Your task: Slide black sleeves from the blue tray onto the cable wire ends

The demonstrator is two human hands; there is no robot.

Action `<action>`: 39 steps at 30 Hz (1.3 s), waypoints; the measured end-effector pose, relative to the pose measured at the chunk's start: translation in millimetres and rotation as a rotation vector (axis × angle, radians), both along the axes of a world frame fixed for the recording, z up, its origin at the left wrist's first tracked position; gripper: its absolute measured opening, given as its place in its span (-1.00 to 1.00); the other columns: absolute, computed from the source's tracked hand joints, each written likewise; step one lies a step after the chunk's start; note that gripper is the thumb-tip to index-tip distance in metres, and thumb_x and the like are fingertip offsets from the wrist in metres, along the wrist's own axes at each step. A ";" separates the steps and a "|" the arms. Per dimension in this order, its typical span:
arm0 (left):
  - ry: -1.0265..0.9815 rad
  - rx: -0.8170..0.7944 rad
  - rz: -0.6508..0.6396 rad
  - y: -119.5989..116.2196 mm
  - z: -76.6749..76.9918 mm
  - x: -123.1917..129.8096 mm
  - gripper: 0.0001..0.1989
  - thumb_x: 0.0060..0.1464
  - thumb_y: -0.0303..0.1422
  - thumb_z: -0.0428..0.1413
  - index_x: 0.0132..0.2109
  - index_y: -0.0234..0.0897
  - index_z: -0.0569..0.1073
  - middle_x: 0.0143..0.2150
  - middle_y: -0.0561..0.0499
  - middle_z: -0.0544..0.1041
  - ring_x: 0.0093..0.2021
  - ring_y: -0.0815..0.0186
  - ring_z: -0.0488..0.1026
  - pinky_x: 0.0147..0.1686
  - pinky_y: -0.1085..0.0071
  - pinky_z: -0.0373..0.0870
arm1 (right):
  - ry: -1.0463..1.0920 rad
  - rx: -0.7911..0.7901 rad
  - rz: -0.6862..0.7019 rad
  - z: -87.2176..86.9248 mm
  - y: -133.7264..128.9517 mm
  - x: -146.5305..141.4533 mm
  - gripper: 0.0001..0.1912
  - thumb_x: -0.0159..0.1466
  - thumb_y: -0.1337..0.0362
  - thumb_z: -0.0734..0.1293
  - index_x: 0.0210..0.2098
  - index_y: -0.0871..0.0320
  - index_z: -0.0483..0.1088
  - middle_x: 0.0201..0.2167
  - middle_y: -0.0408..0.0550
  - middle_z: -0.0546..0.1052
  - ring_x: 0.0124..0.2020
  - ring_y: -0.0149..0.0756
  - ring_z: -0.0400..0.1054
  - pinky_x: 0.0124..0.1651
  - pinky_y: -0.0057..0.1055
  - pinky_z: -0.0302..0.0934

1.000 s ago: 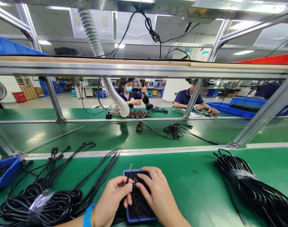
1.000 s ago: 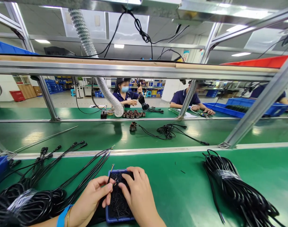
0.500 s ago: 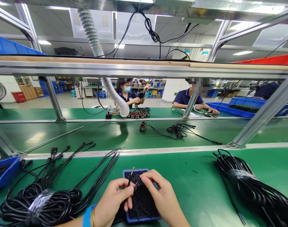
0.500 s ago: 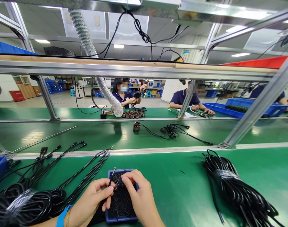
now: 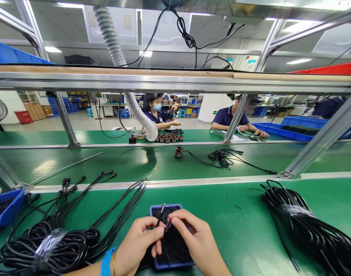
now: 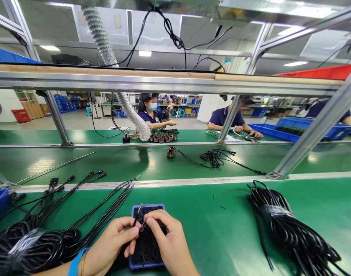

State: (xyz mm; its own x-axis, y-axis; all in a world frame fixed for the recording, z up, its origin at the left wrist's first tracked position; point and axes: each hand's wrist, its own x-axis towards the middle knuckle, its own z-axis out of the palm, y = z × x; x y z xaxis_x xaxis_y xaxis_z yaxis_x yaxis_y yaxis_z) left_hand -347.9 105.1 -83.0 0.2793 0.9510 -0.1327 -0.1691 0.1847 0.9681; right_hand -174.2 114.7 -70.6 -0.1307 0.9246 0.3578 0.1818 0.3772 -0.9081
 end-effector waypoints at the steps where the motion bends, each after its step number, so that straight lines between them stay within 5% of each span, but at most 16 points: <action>1: 0.002 0.002 -0.001 0.0 -0.2 -0.1 -0.66 -0.01 -0.14 0.24 -0.31 -0.38 0.46 -0.59 0.10 0.39 -0.65 0.49 0.26 -0.63 0.56 0.11 | 0.005 0.003 -0.006 -0.6 0.2 0.0 -0.78 0.27 0.11 0.33 -0.33 0.08 0.56 -0.34 -0.09 0.62 -0.31 -0.29 0.47 -0.18 -0.52 0.33; 16: 0.007 -0.006 0.001 -1.4 -0.9 0.0 -0.64 -0.02 -0.13 0.25 -0.29 -0.39 0.46 -0.59 0.09 0.39 -0.64 0.48 0.25 -0.62 0.54 0.10 | -0.052 0.017 0.073 -4.5 3.0 0.0 -0.80 0.32 0.16 0.28 -0.27 0.07 0.53 -0.29 -0.10 0.59 -0.25 -0.30 0.45 -0.14 -0.48 0.28; 23: -0.035 0.008 0.020 -2.5 11.0 -1.9 -0.76 0.01 -0.27 0.19 -0.25 -0.36 0.40 -0.50 0.11 0.36 -0.55 0.48 0.27 -0.55 0.54 0.16 | -0.202 0.092 0.244 8.5 -0.3 9.9 -0.77 0.31 0.33 0.22 -0.19 0.08 0.51 -0.26 -0.06 0.56 -0.21 -0.29 0.43 -0.10 -0.41 0.27; 26: -0.075 0.012 0.033 -3.0 10.3 -0.3 -0.77 -0.09 -0.35 0.23 -0.29 -0.32 0.36 -0.39 0.09 0.37 -0.51 0.48 0.32 -0.55 0.54 0.19 | -0.263 0.070 0.219 7.2 -0.8 9.5 -0.87 0.26 0.33 0.28 -0.29 0.13 0.50 -0.36 -0.07 0.54 -0.31 -0.31 0.40 -0.21 -0.43 0.26; 31: -0.054 -0.019 -0.044 -11.5 8.4 2.3 -0.62 -0.14 -0.21 0.32 -0.32 -0.29 0.31 -0.39 0.10 0.36 -0.56 0.46 0.35 -0.58 0.51 0.20 | -0.302 0.077 0.254 6.1 -2.0 9.2 -0.83 0.27 0.33 0.28 -0.43 0.16 0.47 -0.46 -0.09 0.53 -0.38 -0.32 0.38 -0.26 -0.42 0.21; 36: -0.036 0.055 -0.072 -18.4 24.1 -0.7 -0.65 -0.06 -0.20 0.31 -0.35 -0.29 0.31 -0.36 0.04 0.43 -0.30 0.38 0.41 -0.24 0.46 0.34 | -0.271 -0.019 0.618 27.9 -4.7 33.1 -0.72 0.23 0.03 0.39 -0.40 0.11 0.55 -0.35 -0.09 0.57 -0.26 -0.28 0.42 -0.14 -0.38 0.24; 39: -0.059 0.094 -0.093 -13.8 24.9 -1.3 -0.63 0.01 -0.10 0.24 -0.23 -0.30 0.37 -0.44 0.09 0.39 -0.52 0.45 0.36 -0.50 0.51 0.26 | -0.462 0.065 0.346 24.3 0.2 36.6 -0.82 0.23 0.12 0.41 -0.30 0.08 0.55 -0.27 -0.08 0.57 -0.19 -0.21 0.39 -0.08 -0.29 0.22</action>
State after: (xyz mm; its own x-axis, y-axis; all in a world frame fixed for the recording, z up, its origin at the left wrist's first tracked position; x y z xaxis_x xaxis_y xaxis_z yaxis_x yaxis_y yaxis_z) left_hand -349.1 91.4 -58.1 0.3712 0.9282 -0.0251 -0.2125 0.1113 0.9708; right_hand -137.6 114.9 -46.4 -0.5774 0.7785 0.2461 0.4105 0.5374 -0.7367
